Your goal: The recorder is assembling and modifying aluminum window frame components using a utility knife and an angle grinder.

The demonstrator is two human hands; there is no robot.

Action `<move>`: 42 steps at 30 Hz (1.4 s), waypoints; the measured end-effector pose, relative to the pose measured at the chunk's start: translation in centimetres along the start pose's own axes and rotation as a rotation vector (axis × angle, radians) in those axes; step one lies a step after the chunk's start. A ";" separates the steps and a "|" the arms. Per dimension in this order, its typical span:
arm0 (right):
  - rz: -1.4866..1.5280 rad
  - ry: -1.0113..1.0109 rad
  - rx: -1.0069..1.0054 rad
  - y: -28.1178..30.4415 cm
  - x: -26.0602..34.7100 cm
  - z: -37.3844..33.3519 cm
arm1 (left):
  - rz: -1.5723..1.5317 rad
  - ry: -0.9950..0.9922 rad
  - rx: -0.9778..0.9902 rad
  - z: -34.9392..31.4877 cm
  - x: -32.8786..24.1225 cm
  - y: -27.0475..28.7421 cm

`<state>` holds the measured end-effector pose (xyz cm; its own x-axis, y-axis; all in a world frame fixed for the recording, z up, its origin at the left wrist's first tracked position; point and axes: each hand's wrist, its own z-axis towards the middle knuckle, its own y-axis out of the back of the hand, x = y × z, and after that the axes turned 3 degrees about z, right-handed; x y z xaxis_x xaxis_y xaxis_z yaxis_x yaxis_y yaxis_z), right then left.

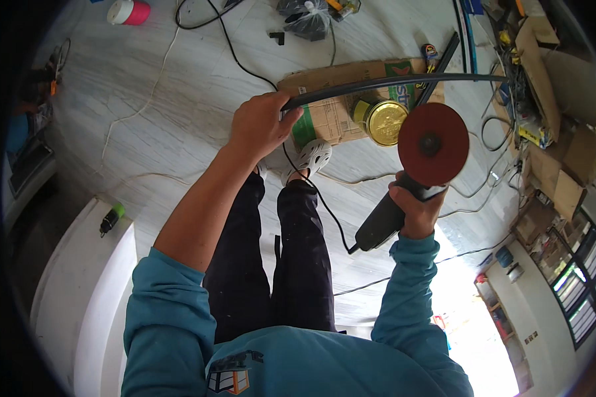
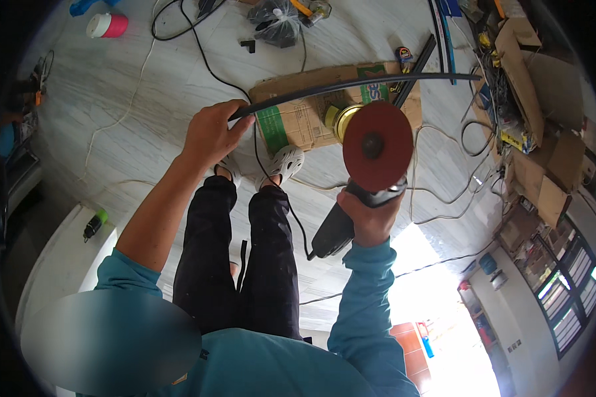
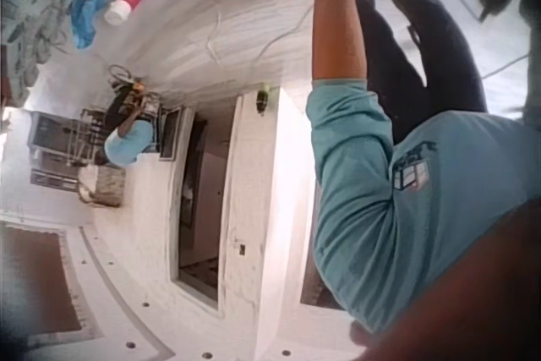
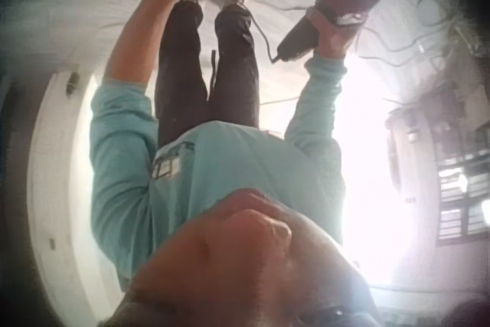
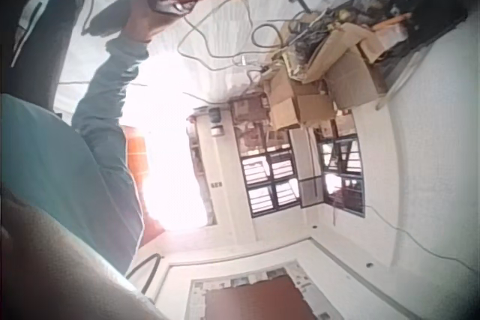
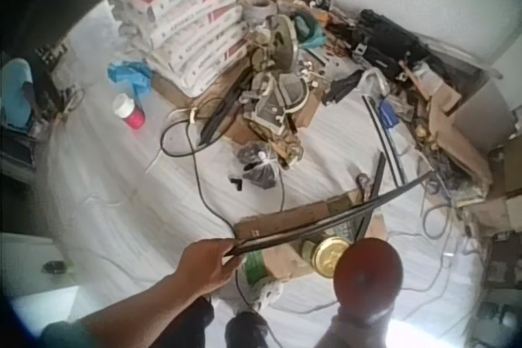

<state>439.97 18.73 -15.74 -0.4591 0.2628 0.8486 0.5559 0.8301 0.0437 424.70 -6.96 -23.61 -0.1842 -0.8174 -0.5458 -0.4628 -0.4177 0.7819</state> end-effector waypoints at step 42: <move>-0.323 -0.085 0.043 -6.6 -1.1 0.8 | -0.501 0.108 -0.261 0.9 5.8 0.5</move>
<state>436.29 13.38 -17.34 -0.6637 0.0212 0.7477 0.3435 0.8966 0.2795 422.60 -11.56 -26.62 0.0981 -0.5244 -0.8458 -0.2392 -0.8374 0.4915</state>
